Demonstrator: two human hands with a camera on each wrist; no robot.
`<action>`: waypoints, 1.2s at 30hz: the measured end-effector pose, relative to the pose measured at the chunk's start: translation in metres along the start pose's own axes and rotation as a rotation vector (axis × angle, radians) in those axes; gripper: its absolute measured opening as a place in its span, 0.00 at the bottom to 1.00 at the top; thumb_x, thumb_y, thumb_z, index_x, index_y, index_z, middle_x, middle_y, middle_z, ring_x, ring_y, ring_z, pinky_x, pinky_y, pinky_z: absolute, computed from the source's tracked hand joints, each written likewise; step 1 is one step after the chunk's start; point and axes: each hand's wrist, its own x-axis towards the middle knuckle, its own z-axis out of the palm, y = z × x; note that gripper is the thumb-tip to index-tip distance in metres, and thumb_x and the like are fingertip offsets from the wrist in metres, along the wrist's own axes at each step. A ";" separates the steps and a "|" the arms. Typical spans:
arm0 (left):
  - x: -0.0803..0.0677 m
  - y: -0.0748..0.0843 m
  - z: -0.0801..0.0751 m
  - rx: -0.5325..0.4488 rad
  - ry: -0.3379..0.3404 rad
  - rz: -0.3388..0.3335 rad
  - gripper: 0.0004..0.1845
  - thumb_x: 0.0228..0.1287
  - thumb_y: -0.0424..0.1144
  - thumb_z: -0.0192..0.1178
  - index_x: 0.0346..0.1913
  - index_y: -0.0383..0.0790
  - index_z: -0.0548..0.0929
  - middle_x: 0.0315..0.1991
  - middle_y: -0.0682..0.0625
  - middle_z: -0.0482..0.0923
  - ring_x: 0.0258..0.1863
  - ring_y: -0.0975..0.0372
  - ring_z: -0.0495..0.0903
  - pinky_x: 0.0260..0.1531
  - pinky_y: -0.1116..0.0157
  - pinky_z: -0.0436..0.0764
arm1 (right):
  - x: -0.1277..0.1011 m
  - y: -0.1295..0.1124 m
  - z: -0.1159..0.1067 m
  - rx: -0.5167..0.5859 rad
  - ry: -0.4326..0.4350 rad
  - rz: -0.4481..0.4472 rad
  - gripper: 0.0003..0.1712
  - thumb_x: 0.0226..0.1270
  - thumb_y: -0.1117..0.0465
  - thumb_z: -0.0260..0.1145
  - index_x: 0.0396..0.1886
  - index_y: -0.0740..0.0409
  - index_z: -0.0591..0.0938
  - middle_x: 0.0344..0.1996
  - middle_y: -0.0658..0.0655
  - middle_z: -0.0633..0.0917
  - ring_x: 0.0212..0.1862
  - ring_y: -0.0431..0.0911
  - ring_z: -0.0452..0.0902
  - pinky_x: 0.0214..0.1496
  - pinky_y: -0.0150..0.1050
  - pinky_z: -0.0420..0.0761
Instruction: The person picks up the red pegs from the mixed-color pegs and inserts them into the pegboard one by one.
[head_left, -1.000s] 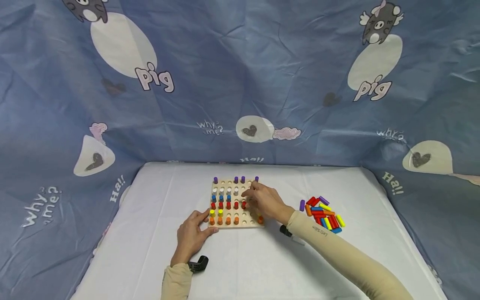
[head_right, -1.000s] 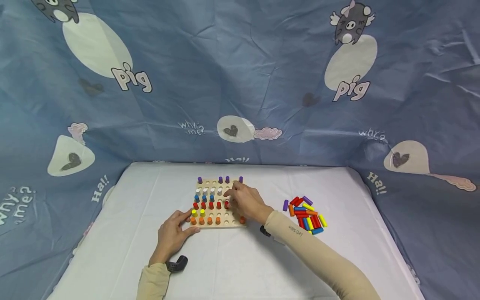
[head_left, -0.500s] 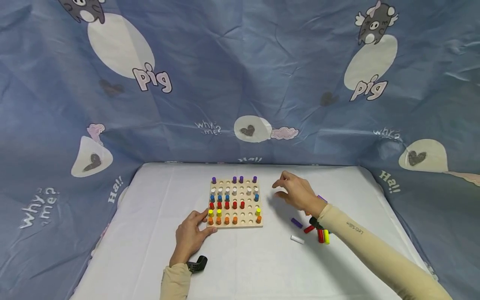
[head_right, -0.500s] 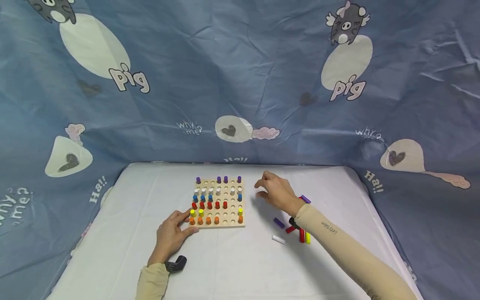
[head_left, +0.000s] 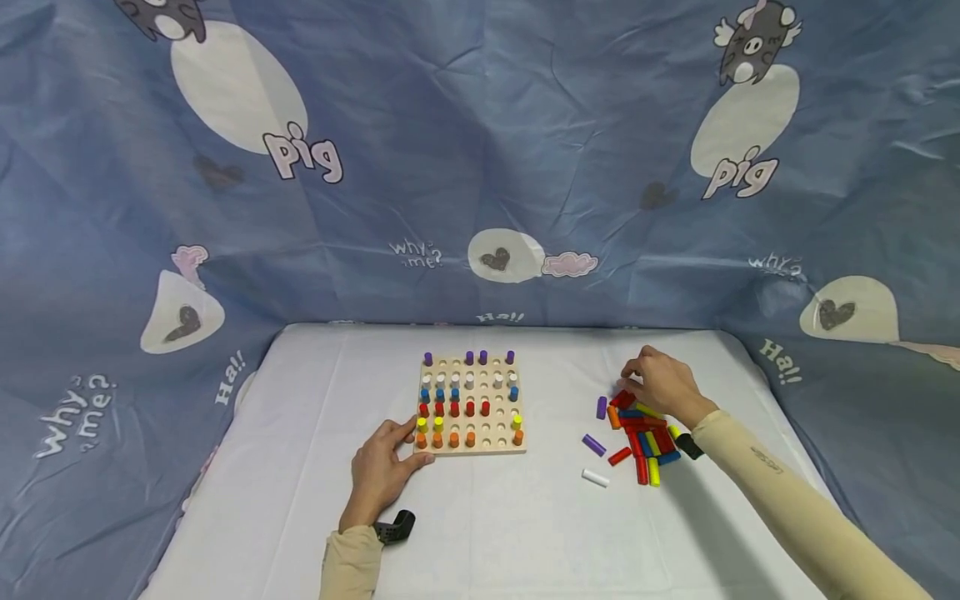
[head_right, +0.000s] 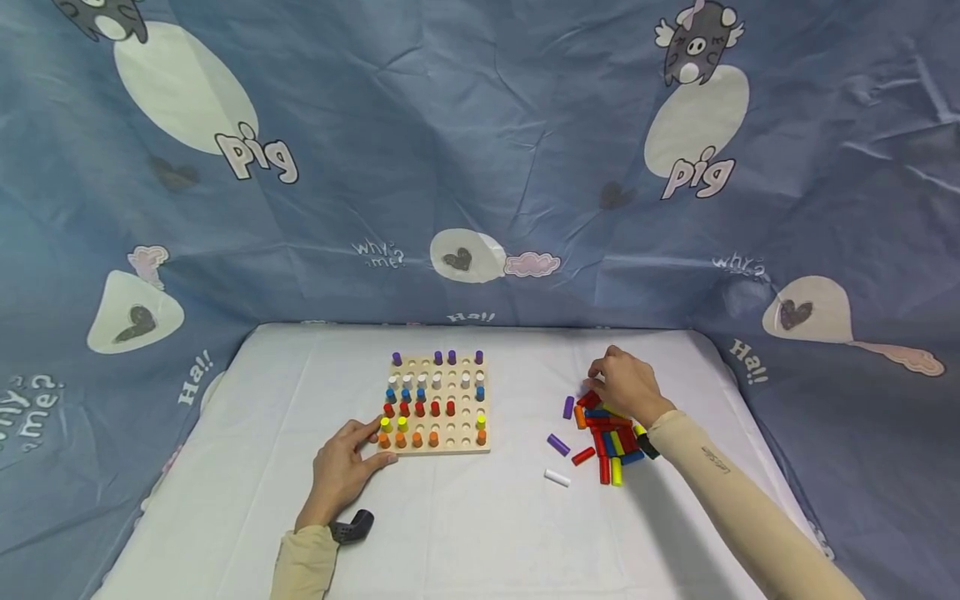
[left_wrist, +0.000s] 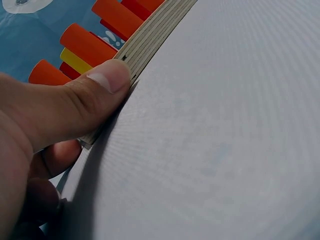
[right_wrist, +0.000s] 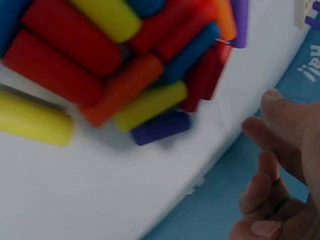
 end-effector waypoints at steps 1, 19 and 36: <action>0.000 0.000 0.000 0.000 -0.001 0.001 0.41 0.50 0.49 0.84 0.69 0.45 0.83 0.39 0.55 0.79 0.25 0.65 0.65 0.30 0.65 0.64 | 0.000 0.003 0.002 -0.001 -0.013 0.013 0.09 0.66 0.54 0.78 0.40 0.53 0.93 0.36 0.56 0.83 0.31 0.45 0.75 0.29 0.41 0.77; 0.001 0.004 -0.002 0.011 -0.003 -0.012 0.41 0.50 0.49 0.84 0.70 0.45 0.83 0.38 0.56 0.78 0.24 0.65 0.65 0.29 0.65 0.64 | -0.005 0.012 0.032 -0.049 -0.007 0.011 0.17 0.70 0.48 0.75 0.39 0.58 0.92 0.35 0.58 0.84 0.31 0.45 0.77 0.35 0.49 0.85; 0.000 0.003 0.000 0.018 -0.008 -0.021 0.41 0.51 0.49 0.84 0.69 0.45 0.83 0.38 0.56 0.78 0.25 0.65 0.65 0.30 0.65 0.63 | 0.002 0.005 0.038 0.074 -0.030 0.088 0.18 0.71 0.46 0.74 0.41 0.56 0.92 0.35 0.56 0.89 0.35 0.48 0.84 0.36 0.49 0.85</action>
